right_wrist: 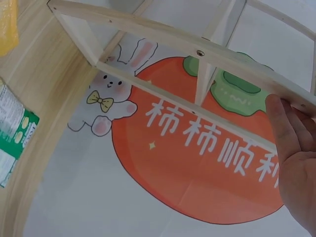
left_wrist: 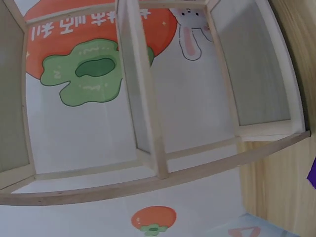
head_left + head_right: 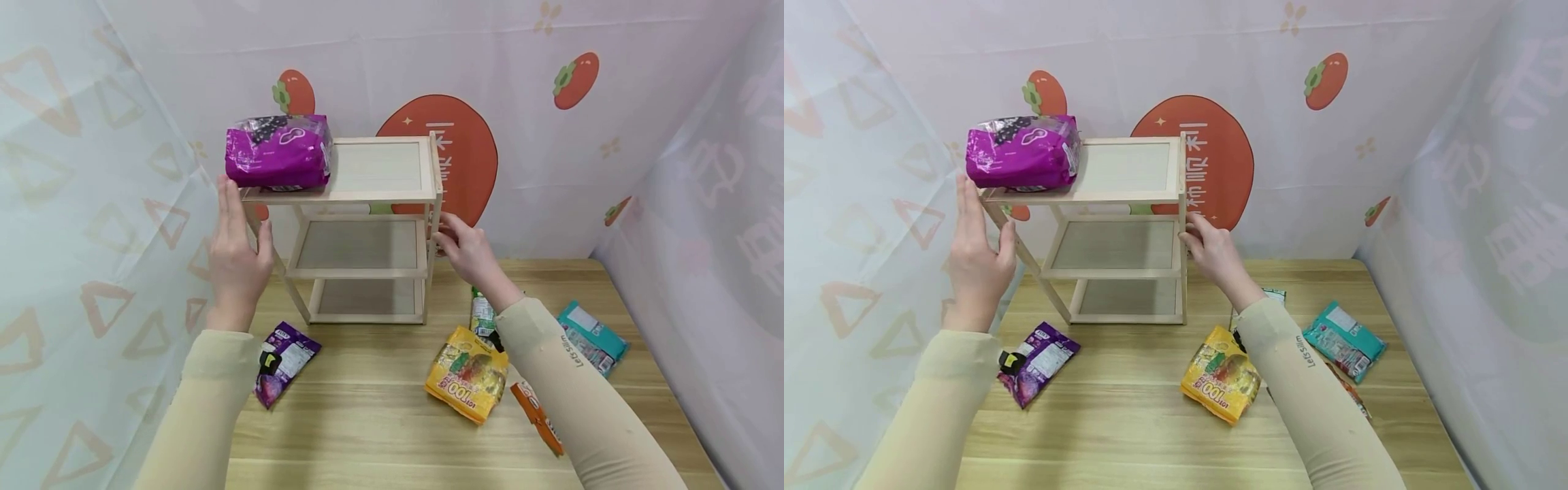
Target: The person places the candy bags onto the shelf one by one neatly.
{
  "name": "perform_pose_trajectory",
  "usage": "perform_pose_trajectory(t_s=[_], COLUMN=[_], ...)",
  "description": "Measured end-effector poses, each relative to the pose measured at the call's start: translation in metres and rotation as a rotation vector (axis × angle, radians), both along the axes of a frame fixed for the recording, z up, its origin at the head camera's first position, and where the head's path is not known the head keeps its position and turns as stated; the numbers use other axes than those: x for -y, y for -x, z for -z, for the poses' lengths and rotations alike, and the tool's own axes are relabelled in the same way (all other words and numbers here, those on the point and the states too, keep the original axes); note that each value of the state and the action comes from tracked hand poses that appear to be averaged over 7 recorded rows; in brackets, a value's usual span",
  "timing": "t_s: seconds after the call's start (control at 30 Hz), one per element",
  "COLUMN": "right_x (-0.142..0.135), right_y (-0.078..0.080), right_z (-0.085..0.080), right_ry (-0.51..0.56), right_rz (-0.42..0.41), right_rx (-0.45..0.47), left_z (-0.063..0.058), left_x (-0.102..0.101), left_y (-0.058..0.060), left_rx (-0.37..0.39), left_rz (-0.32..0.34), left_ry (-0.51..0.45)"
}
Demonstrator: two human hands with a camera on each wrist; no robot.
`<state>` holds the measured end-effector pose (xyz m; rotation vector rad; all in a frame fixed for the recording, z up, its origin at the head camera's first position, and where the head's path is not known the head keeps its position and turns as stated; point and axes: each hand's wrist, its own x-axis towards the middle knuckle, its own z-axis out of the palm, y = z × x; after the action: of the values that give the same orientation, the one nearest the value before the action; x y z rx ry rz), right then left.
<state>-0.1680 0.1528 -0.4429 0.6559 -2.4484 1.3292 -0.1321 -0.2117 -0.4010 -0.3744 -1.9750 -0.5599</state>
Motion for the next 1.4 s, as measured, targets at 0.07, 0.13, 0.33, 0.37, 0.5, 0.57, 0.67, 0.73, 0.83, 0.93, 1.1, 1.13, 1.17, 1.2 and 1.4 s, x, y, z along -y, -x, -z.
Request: perform_pose_trajectory(t_s=[0.07, 0.13, 0.33, 0.37, 0.5, 0.57, 0.67, 0.73, 0.83, 0.93, 1.1, 1.13, 1.17, 1.2, 1.4], right_x=[0.0, -0.001, -0.003, -0.004, -0.009, -0.013, -0.021, -0.027, -0.037, -0.047, -0.065, -0.068, -0.072, -0.075, -0.092], right_y=[-0.001, -0.001, -0.003, -0.003, -0.005, -0.006, -0.008, -0.009, -0.011, -0.013, -0.018, -0.019, -0.02, -0.021, -0.027], right_z=[0.0, 0.0, 0.001, 0.002, 0.006, 0.008, 0.011, 0.014, 0.019, 0.025, 0.04, 0.044, 0.048, 0.052, 0.076], right_ry=[0.004, -0.006, -0.048, -0.054, -0.068, -0.076, -0.097, -0.115, -0.131, -0.13, -0.108, -0.106, -0.112, -0.114, -0.143], right_rz=[0.001, 0.01, 0.02, 0.021, 0.009, 0.004, 0.007, 0.016, 0.028, 0.039, 0.06, 0.065, 0.07, 0.07, 0.1], right_rx=[0.011, 0.021, 0.074, 0.08, 0.104, 0.112, 0.131, 0.145, 0.182, 0.241, 0.371, 0.398, 0.421, 0.446, 0.587], left_z=[0.005, 0.01, 0.02, 0.021, 0.023, 0.024, 0.025, 0.025, 0.025, 0.026, 0.029, 0.029, 0.029, 0.029, 0.031], left_x=[0.002, 0.004, 0.013, 0.014, 0.018, 0.02, 0.024, 0.026, 0.03, 0.032, 0.035, 0.036, 0.037, 0.038, 0.043], left_y=[0.0, 0.001, 0.008, 0.01, 0.017, 0.02, 0.022, 0.022, 0.023, 0.025, 0.028, 0.028, 0.028, 0.028, 0.029], left_rx=[0.044, 0.097, 0.332, 0.372, 0.457, 0.455, 0.473, 0.498, 0.533, 0.531, 0.516, 0.527, 0.539, 0.557, 0.622], left_rz=[-0.017, -0.032, 0.0, 0.021, 0.086, 0.099, 0.103, 0.113, 0.126, 0.129, 0.115, 0.119, 0.13, 0.151, 0.234], left_ry=[-0.038, -0.091, -0.279, -0.317, -0.437, -0.459, -0.468, -0.475, -0.484, -0.478, -0.448, -0.456, -0.472, -0.496, -0.561])
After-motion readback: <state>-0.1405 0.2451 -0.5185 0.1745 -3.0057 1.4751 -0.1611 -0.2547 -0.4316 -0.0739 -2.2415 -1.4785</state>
